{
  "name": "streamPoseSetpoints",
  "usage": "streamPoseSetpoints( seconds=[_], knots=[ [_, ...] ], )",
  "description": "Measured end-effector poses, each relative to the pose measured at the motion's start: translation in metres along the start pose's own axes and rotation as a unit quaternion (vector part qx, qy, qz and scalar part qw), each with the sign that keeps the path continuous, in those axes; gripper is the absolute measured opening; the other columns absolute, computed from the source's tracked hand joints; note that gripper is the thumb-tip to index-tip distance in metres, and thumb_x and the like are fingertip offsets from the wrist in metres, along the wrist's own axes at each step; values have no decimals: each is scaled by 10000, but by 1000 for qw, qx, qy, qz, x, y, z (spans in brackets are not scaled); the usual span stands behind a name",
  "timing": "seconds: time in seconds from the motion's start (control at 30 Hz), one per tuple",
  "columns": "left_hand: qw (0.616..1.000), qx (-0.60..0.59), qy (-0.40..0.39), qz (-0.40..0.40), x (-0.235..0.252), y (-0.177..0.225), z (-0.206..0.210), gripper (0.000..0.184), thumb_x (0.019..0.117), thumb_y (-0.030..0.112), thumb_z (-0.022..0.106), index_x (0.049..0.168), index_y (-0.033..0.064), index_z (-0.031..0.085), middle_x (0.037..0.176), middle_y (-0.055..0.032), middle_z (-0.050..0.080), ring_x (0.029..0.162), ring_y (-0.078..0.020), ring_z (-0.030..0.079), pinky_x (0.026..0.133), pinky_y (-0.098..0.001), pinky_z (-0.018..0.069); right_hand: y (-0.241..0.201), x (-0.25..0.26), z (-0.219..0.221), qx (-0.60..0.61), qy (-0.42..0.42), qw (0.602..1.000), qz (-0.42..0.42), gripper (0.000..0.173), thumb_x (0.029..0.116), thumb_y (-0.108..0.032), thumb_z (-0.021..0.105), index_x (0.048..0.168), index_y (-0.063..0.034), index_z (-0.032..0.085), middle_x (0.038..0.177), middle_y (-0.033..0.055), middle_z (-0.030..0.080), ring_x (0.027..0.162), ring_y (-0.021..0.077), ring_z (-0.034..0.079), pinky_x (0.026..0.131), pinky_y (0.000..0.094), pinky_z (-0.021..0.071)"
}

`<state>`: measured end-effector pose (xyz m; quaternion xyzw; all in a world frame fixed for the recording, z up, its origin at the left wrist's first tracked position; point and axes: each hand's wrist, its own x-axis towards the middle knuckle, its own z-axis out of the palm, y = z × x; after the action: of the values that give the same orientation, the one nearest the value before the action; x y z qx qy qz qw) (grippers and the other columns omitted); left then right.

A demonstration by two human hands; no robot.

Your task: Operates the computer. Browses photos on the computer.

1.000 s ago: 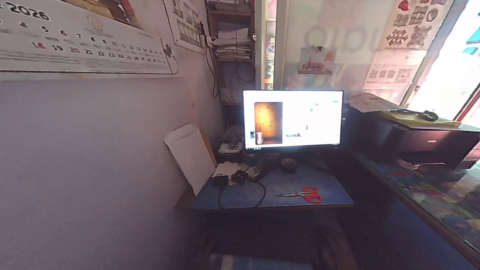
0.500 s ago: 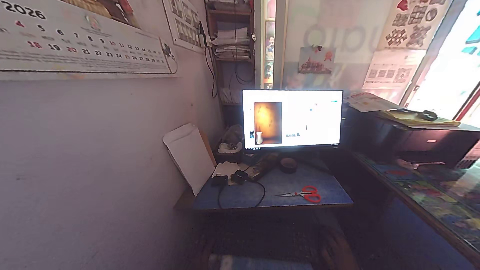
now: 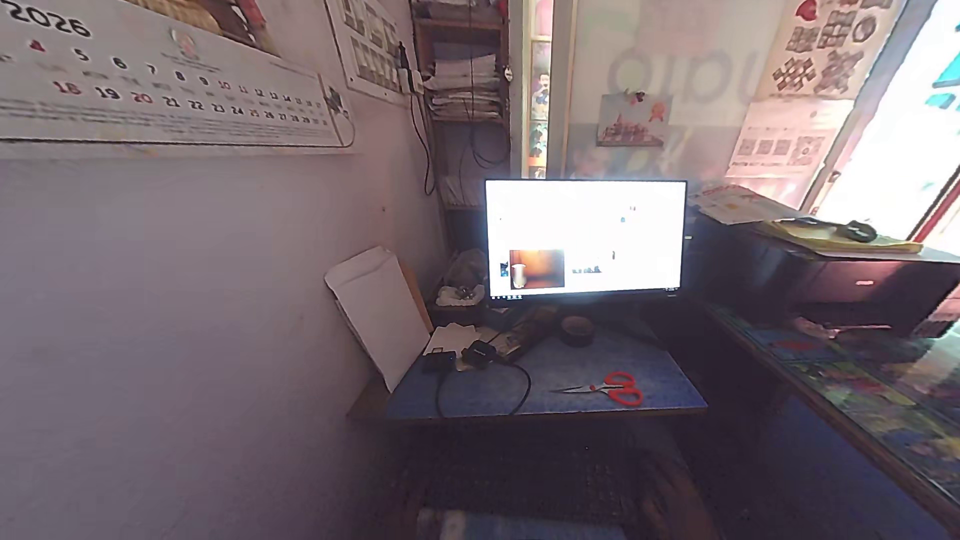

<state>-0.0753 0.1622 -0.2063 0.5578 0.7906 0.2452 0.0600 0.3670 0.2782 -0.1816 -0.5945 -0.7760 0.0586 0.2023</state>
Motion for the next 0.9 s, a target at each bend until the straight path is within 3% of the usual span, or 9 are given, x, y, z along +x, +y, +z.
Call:
streamPoseSetpoints(
  seconds=[0.3,0.5,0.9],
  knots=[
    [1000,-6,3,11,0,-5,5,620,1012,450,536,1490,57,495,1649,-238,285,1533,-408,272,1228,-543,285,-2,-1,-1,9,-6,1000,15,521,952,-308,618,1434,-113,603,1524,182,509,1430,356,465,1180,504,387],
    [999,30,23,0,0,-11,15,647,1020,535,429,1477,84,512,1629,-240,326,1513,-381,335,1199,-525,347,-3,-4,-3,12,-7,1000,8,510,965,-326,613,1423,-101,612,1514,192,517,1424,365,472,1175,512,393],
    [998,35,47,24,1,-15,19,660,1026,529,425,1481,57,506,1621,-249,339,1509,-397,338,1205,-532,335,1,-3,0,18,4,999,-27,477,970,-315,604,1393,-99,638,1507,173,533,1422,369,476,1179,516,387]
  ],
)
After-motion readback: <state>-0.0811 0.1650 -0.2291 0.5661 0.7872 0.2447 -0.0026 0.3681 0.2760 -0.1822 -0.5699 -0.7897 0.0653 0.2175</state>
